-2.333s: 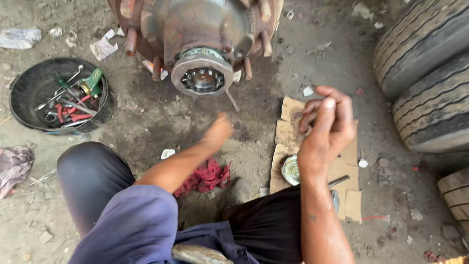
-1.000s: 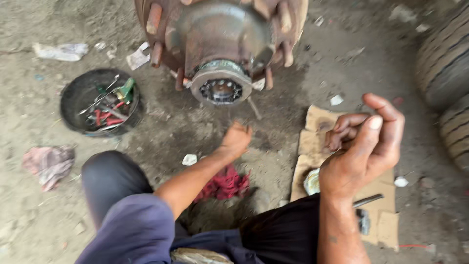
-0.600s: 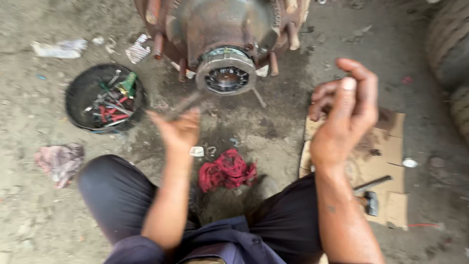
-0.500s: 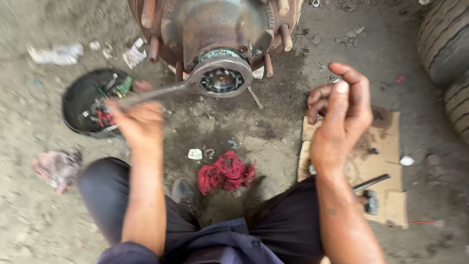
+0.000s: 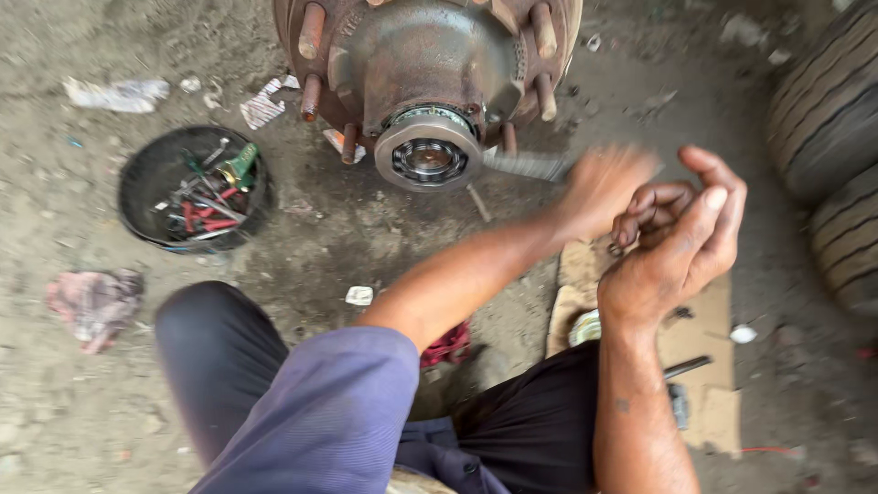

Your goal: The person uses a large wrench and hammer to adjust and secure a retaining ring on a vehicle wheel hub. The person repeatedly taps the wrench with a hammer to seat the ring and rotates the hub to check alignment.

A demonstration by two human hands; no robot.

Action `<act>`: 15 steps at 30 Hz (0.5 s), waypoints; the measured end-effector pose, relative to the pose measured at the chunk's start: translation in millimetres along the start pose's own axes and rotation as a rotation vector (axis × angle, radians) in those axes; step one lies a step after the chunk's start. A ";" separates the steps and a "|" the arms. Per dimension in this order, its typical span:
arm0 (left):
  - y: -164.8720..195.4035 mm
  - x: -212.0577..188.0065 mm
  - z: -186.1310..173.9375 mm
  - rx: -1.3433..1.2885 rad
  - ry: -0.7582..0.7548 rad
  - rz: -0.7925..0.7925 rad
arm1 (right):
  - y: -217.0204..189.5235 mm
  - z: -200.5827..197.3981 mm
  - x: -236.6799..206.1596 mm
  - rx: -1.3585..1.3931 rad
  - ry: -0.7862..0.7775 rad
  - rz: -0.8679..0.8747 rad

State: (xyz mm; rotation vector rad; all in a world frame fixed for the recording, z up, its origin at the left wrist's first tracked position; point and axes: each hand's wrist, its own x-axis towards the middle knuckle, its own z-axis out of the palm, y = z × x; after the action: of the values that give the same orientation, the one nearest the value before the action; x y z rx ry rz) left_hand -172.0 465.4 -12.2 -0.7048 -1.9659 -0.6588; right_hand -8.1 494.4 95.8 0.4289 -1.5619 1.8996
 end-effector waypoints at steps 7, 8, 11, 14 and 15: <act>-53.5 -197.1 -63.5 0.559 -0.676 0.134 | -16.2 -16.2 -7.4 -0.072 0.008 -0.002; -46.6 -191.1 -75.9 0.491 -0.502 0.053 | -16.7 -16.6 -8.0 -0.078 0.006 -0.001; -16.1 -144.2 -82.0 0.306 -0.857 -0.368 | -14.0 -11.8 -6.1 -0.068 -0.018 0.046; -9.3 -121.6 -56.0 0.267 -0.837 -0.202 | -12.0 -1.6 -4.5 -0.032 -0.036 0.091; -16.8 -128.3 -44.8 0.291 -0.932 -0.207 | -11.6 2.7 -4.7 -0.034 -0.042 0.087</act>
State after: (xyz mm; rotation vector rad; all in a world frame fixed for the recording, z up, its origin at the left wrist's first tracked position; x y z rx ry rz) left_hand -104.4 395.7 -108.8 -0.6896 -2.9409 -0.1238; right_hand 2.6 491.7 102.3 0.3945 -1.6623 1.9371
